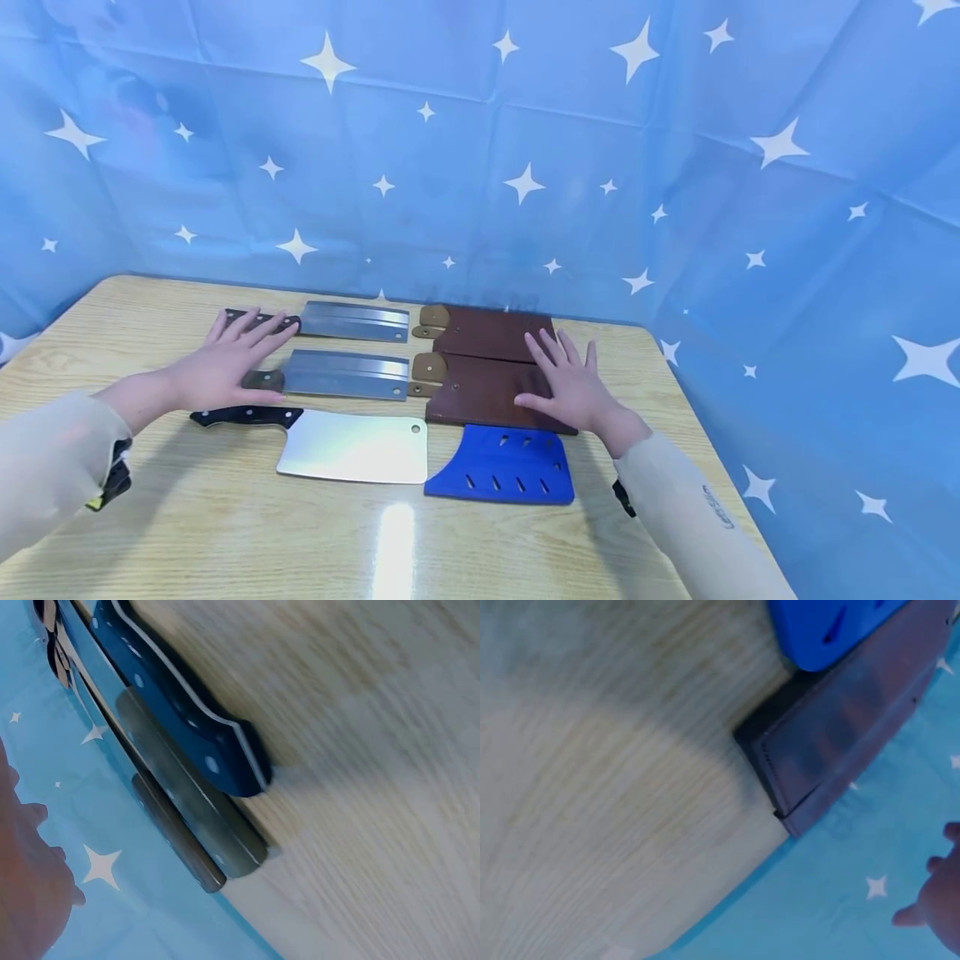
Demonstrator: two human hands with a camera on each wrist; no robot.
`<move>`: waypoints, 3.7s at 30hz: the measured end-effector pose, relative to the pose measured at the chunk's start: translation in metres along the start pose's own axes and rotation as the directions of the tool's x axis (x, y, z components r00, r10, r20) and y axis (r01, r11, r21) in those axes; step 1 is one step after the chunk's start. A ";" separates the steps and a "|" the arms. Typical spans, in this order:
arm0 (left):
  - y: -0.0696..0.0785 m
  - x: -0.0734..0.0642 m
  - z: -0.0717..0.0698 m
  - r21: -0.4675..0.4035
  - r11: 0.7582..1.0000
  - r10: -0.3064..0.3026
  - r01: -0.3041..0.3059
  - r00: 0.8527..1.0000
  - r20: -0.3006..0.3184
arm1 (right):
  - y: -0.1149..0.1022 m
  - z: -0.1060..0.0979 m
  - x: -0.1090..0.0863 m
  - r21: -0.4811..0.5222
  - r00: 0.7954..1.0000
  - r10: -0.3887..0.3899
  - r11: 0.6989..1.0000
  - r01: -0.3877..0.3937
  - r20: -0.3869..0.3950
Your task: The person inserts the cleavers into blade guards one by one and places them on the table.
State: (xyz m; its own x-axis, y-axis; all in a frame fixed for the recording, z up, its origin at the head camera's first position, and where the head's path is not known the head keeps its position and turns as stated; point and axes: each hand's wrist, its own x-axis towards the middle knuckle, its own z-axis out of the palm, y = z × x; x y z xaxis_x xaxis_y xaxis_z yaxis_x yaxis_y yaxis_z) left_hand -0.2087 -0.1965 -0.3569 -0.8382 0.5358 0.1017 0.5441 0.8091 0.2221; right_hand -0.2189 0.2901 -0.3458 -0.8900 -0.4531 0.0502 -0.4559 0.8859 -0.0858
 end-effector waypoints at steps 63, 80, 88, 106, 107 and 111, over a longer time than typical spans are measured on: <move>-0.024 -0.045 0.021 -0.253 0.967 0.052 -0.020 0.991 0.120 | -0.018 0.044 -0.080 0.002 0.965 -0.193 0.981 0.195 0.178; -0.030 -0.049 0.022 -0.380 0.925 0.066 -0.018 0.992 0.112 | -0.020 0.042 -0.083 0.104 0.975 -0.124 0.989 0.106 0.186; -0.036 -0.049 0.020 -0.468 0.884 0.079 -0.015 0.990 0.117 | -0.018 0.043 -0.082 0.118 0.975 -0.123 0.988 0.103 0.182; -0.024 -0.033 0.004 -0.530 0.845 -0.044 0.073 0.997 0.066 | -0.021 0.024 -0.067 0.214 0.974 -0.186 0.964 0.156 0.130; -0.023 -0.032 0.003 -0.534 0.842 -0.047 0.076 0.997 0.068 | -0.022 0.023 -0.066 0.222 0.974 -0.183 0.963 0.151 0.132; -0.019 -0.029 0.000 -0.549 0.831 -0.050 0.084 0.996 0.076 | -0.023 0.022 -0.063 0.244 0.974 -0.188 0.958 0.153 0.126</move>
State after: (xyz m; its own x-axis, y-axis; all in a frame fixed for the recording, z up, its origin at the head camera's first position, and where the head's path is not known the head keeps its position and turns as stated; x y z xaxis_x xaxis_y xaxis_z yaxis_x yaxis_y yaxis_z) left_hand -0.1951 -0.2270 -0.3645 -0.8589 0.5118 0.0160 0.3620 0.5848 0.7259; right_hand -0.1522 0.2959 -0.3687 -0.7821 -0.6201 -0.0608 -0.5740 0.7550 -0.3171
